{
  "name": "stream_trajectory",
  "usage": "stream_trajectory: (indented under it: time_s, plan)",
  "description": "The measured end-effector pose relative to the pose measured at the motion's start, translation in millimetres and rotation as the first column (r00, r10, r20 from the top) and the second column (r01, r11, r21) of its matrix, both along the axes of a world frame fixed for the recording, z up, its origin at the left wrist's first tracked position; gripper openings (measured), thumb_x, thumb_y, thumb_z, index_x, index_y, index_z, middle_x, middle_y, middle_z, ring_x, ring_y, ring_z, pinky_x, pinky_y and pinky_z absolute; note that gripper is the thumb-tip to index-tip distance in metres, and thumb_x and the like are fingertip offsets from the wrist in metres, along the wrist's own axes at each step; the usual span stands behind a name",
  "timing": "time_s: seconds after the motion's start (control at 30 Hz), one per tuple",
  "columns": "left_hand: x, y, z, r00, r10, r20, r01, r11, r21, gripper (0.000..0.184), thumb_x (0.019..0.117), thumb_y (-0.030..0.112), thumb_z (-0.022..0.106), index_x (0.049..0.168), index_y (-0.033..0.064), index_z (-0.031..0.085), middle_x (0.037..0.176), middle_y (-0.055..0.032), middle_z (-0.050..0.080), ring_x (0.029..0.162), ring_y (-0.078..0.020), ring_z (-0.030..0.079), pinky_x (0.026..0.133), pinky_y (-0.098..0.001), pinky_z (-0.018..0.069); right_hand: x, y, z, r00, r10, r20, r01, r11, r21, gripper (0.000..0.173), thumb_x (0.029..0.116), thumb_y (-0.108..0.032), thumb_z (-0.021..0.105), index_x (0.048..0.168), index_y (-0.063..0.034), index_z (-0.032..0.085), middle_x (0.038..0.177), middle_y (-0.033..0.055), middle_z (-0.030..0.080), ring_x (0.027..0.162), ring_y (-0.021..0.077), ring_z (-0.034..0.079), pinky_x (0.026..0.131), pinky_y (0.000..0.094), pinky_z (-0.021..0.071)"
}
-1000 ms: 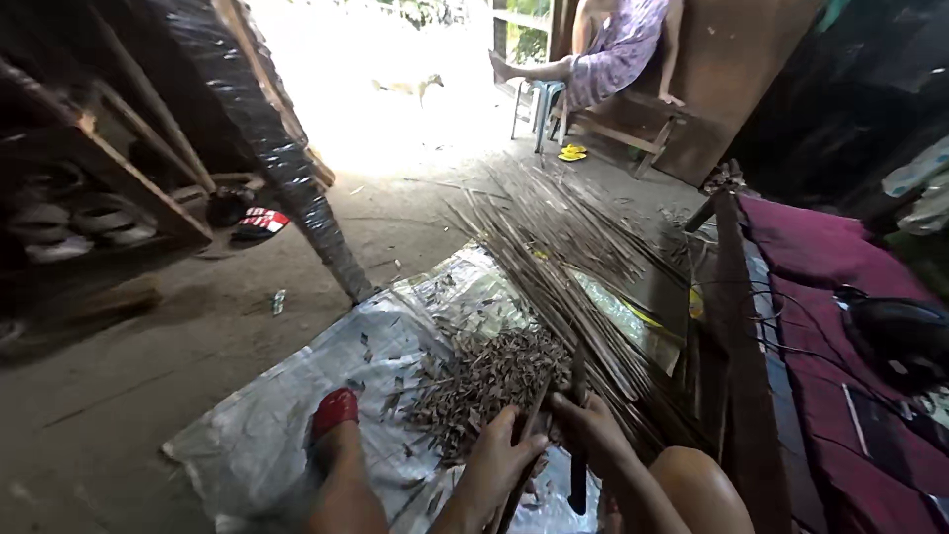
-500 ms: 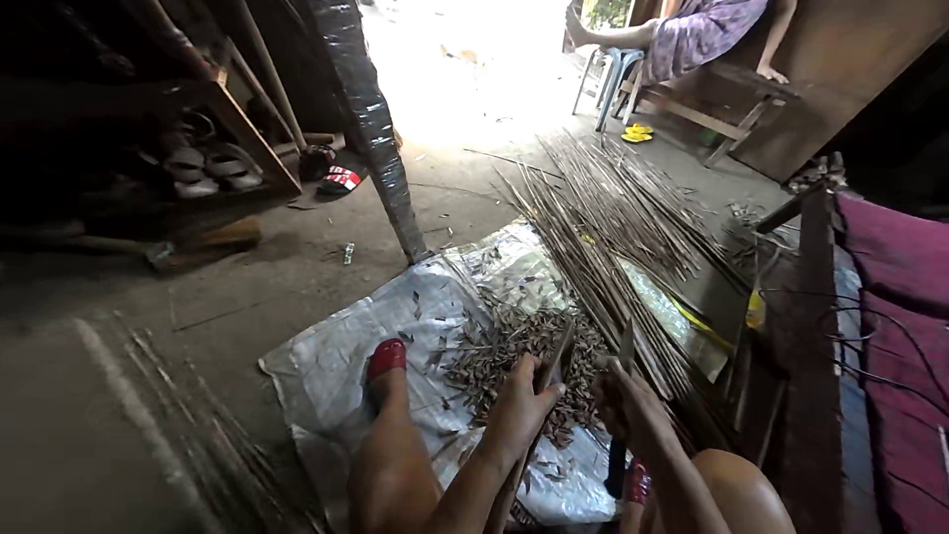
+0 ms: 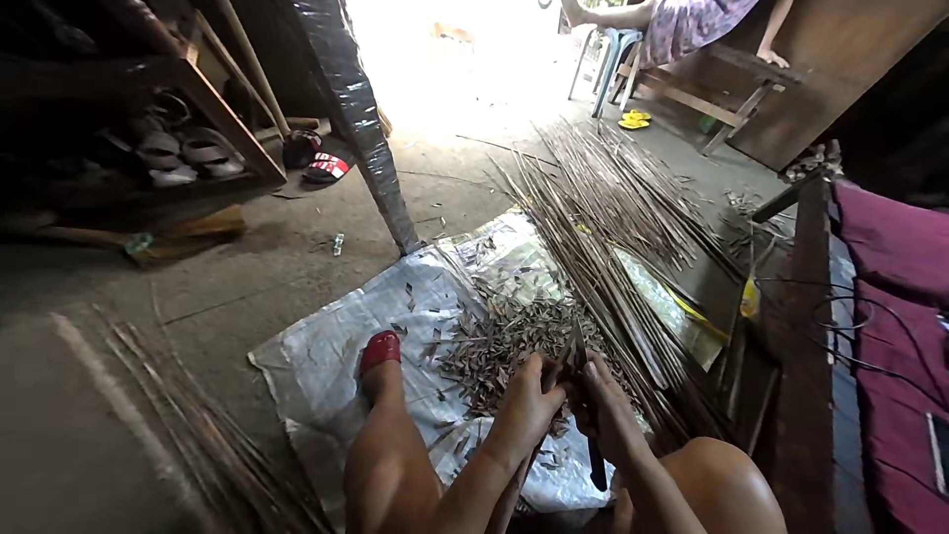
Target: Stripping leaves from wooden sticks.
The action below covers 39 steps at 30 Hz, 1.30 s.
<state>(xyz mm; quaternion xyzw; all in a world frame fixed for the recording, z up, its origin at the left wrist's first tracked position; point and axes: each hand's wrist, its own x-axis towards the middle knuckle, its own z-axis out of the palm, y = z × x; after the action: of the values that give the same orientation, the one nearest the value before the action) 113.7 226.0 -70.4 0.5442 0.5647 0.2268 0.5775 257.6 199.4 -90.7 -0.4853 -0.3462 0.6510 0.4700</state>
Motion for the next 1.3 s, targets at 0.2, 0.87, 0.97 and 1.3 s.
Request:
stream_trajectory:
  time_s: [0.2,0.87,0.97,1.3]
  plan:
    - [0,-4,2,0.952,0.102,0.290,-0.070,0.991,-0.118,0.022,0.1041,0.009,0.056,0.124,0.0009,0.051,0.091,-0.0063,0.062,0.056,-0.0092,0.061,0.051,-0.0243,0.0553,2,3,-5,0.999,-0.029,0.044,0.023,0.990,0.140,0.033,0.1081,-0.026,0.033,0.131,-0.0094,0.048,0.068,-0.0096,0.051,0.048,-0.0032,0.043,0.042,0.0134,0.0371]
    - [-5,-12,9,0.914,0.054,0.401,0.017,0.985,-0.170,0.009,0.1081,0.010,0.046,0.111,0.0061,0.053,0.070,0.0028,0.062,0.047,-0.0010,0.052,0.043,-0.0147,0.0435,12,5,-8,0.955,-0.129,0.267,0.004,0.906,0.424,0.048,0.1064,-0.014,0.041,0.148,0.0104,0.041,0.128,0.0053,0.062,0.072,-0.0112,0.048,0.066,0.0091,0.0425]
    - [-4,-14,11,0.870,0.100,0.483,0.035,0.964,-0.263,0.011,0.1091,0.010,0.043,0.112,0.0058,0.053,0.070,0.0013,0.061,0.047,-0.0011,0.051,0.042,-0.0139,0.0423,17,8,-15,0.927,-0.182,0.327,-0.017,0.851,0.524,0.049,0.1063,-0.018,0.044,0.144,0.0130,0.047,0.145,0.0154,0.056,0.109,-0.0082,0.057,0.094,0.0114,0.0446]
    - [-3,-16,11,0.856,0.172,0.488,0.032,0.924,-0.380,0.010,0.1095,0.010,0.043,0.108,0.0057,0.052,0.068,-0.0001,0.058,0.045,-0.0018,0.048,0.040,-0.0139,0.0398,29,18,-23,0.716,-0.364,0.596,0.033,0.871,0.491,0.045,0.1051,-0.015,0.047,0.146,0.0018,0.053,0.141,0.0178,0.061,0.125,0.0207,0.062,0.106,0.0396,0.0480]
